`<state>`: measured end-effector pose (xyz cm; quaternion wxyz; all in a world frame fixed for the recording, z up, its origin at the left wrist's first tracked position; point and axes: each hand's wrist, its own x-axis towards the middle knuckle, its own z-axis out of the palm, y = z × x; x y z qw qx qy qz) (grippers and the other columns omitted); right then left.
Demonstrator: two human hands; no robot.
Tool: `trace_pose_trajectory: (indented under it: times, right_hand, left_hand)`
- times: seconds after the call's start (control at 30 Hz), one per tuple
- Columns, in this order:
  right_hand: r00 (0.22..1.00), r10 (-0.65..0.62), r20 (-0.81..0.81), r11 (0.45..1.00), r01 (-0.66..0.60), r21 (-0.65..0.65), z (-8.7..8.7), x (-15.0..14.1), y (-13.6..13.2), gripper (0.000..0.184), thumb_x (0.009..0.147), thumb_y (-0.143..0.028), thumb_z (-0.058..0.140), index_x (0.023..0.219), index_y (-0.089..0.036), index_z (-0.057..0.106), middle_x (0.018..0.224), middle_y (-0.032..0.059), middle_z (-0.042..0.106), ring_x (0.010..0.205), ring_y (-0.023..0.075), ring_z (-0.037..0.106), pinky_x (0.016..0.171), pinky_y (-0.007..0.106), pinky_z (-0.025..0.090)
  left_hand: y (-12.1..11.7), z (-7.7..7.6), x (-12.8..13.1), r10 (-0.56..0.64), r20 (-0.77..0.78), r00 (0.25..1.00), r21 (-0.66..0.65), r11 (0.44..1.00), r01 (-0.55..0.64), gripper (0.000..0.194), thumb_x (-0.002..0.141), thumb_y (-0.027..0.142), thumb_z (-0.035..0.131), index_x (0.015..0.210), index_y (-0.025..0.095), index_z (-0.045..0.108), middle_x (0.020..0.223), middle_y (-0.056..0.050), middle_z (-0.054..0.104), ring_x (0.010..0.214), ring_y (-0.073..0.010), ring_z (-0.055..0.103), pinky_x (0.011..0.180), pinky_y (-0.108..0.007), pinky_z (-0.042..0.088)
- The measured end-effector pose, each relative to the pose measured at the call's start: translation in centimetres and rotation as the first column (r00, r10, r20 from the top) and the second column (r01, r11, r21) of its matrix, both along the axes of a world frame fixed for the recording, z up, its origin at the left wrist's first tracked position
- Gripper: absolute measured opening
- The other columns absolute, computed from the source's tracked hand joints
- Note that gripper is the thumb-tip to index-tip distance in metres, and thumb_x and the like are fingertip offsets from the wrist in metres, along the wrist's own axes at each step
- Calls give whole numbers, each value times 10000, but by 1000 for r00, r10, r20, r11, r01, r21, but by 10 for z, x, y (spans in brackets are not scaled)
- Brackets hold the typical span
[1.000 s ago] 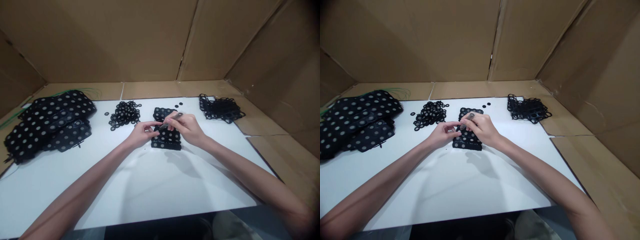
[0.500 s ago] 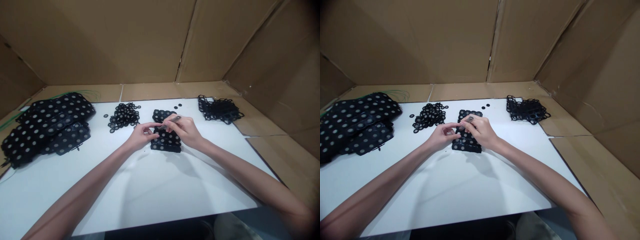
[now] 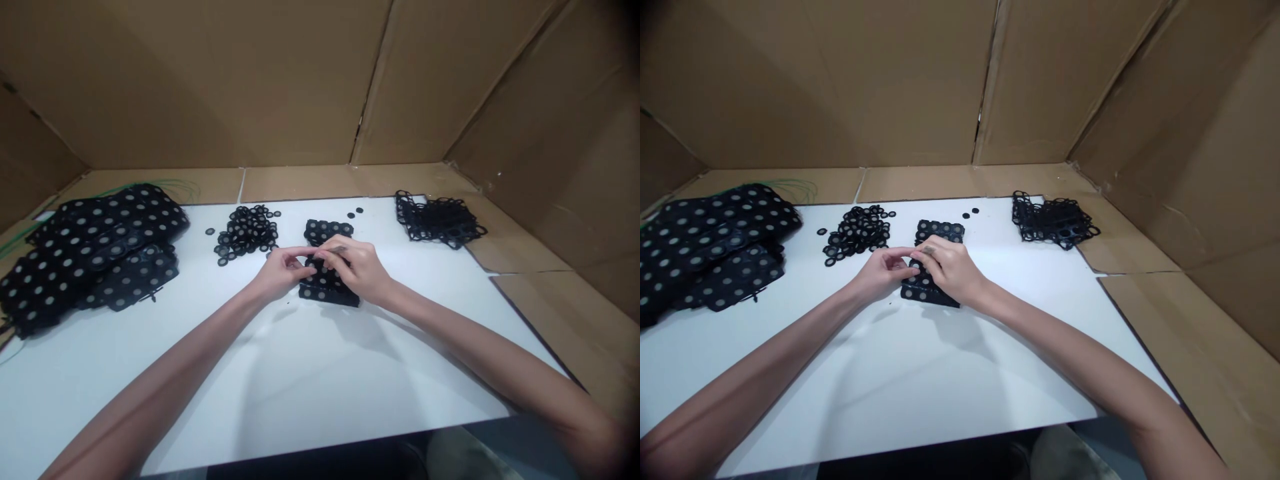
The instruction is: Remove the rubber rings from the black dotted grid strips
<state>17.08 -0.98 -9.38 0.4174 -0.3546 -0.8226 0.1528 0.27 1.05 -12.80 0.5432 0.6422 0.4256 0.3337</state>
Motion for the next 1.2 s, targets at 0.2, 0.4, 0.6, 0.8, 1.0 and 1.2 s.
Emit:
trace_pose_trajectory:
  times: [0.2, 0.4, 0.6, 0.8, 1.0, 1.2]
  right_hand:
    - [995, -63, -83, 997, 59, -48, 7, 5, -3, 231, 856, -245, 413, 745, -151, 593, 702, 25, 604, 600, 93, 561, 579, 224, 474]
    - [971, -159, -180, 987, 158, -24, 21, 15, -8, 301, 860, -302, 402, 657, -159, 572, 640, 14, 570, 515, 84, 520, 538, 237, 451]
    - [988, -104, -116, 993, 110, 46, 19, 17, -7, 262, 863, -268, 389, 704, -168, 571, 666, 26, 574, 614, 108, 545, 589, 240, 455]
    - [992, -57, -111, 998, 61, 34, 21, 18, -11, 249, 858, -233, 401, 688, -160, 568, 663, 25, 576, 627, 103, 546, 597, 237, 456]
    - [991, -58, -124, 997, 52, -52, 15, 17, -9, 273, 861, -278, 396, 702, -161, 584, 684, 22, 586, 601, 97, 542, 581, 238, 462]
    - [992, -37, -123, 998, 31, -52, 8, 15, -7, 247, 860, -271, 396, 734, -165, 580, 695, 25, 582, 608, 100, 541, 577, 236, 469]
  left_hand:
    - [-1, 3, 2, 30, -15, 999, 15, 999, -30, 446, 638, 281, 637, 1070, 175, 603, 420, 81, 358, 394, -49, 234, 397, -212, 185]
    - [-1, 8, 2, 60, 7, 998, 42, 997, -60, 398, 637, 249, 633, 1031, 191, 619, 525, 43, 499, 453, -63, 347, 470, -213, 292]
    - [1, 14, 1, -34, 129, 991, -257, 964, 67, 314, 619, 140, 581, 924, 129, 653, 643, -31, 593, 570, -112, 514, 542, -236, 381]
    - [-3, 21, 5, 26, 40, 999, -202, 979, -18, 314, 564, 230, 686, 862, 131, 674, 630, -15, 605, 567, -110, 512, 550, -238, 387]
    - [-8, 12, 8, 96, -39, 995, 22, 995, -95, 359, 588, 276, 685, 935, 185, 675, 707, -6, 639, 538, -92, 441, 516, -227, 337]
    - [-10, 7, 8, 109, -44, 993, 71, 992, -105, 406, 603, 317, 677, 994, 211, 658, 669, 19, 634, 434, -52, 304, 432, -219, 248]
